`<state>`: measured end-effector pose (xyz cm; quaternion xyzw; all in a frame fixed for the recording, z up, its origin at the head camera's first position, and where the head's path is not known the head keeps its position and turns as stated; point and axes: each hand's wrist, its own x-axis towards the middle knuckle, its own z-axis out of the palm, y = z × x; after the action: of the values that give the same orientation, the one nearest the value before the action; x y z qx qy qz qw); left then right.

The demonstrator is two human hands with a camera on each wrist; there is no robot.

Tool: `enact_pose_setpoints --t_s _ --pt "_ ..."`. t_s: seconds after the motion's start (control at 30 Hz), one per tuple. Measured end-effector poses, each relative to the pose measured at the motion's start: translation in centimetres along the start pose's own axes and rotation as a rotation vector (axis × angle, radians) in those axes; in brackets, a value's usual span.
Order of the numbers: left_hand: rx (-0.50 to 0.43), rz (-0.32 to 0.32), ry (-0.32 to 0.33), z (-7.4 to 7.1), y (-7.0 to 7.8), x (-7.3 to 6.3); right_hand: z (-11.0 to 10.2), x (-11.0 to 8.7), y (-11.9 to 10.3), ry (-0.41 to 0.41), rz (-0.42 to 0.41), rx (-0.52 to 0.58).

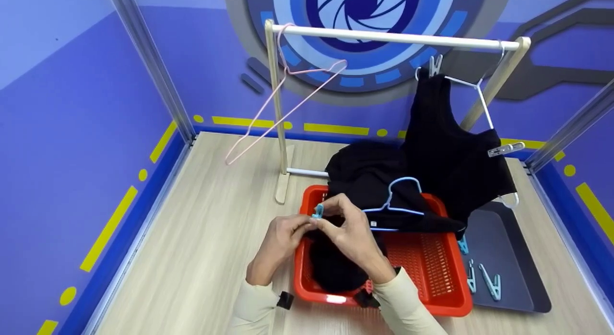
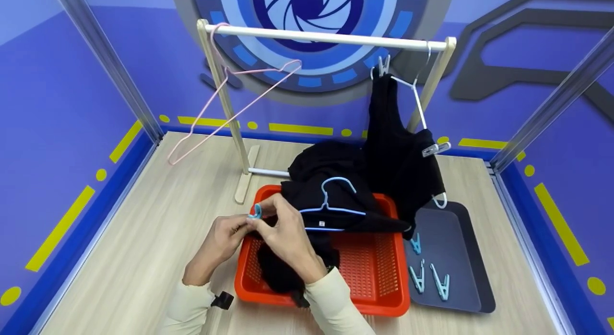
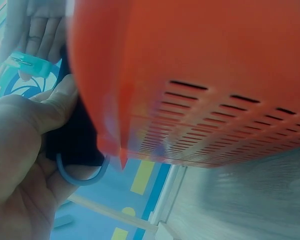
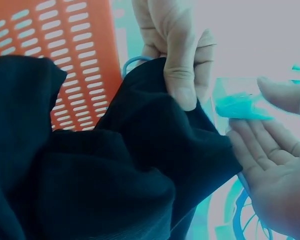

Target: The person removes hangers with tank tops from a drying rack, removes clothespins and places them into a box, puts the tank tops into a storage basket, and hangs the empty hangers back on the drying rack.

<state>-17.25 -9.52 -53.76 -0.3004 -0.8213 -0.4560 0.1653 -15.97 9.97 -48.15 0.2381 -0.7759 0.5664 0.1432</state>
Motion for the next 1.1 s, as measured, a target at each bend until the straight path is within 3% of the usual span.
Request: enact_pose_setpoints --t_s 0.2,0.47,0.8,1.1 --pt "-0.026 -0.027 -0.011 0.0 0.2 0.0 0.0 -0.1 0.1 0.024 0.025 0.048" --pt "-0.002 -0.013 -0.003 0.0 0.3 0.0 -0.5 -0.5 0.2 0.066 -0.033 0.146" --pt "-0.007 -0.012 0.012 0.0 0.2 0.1 -2.4 -1.3 -0.4 0.095 -0.052 0.115" --pt "-0.026 -0.008 0.033 0.0 0.2 0.1 -5.2 -2.3 -0.5 0.205 -0.084 0.077"
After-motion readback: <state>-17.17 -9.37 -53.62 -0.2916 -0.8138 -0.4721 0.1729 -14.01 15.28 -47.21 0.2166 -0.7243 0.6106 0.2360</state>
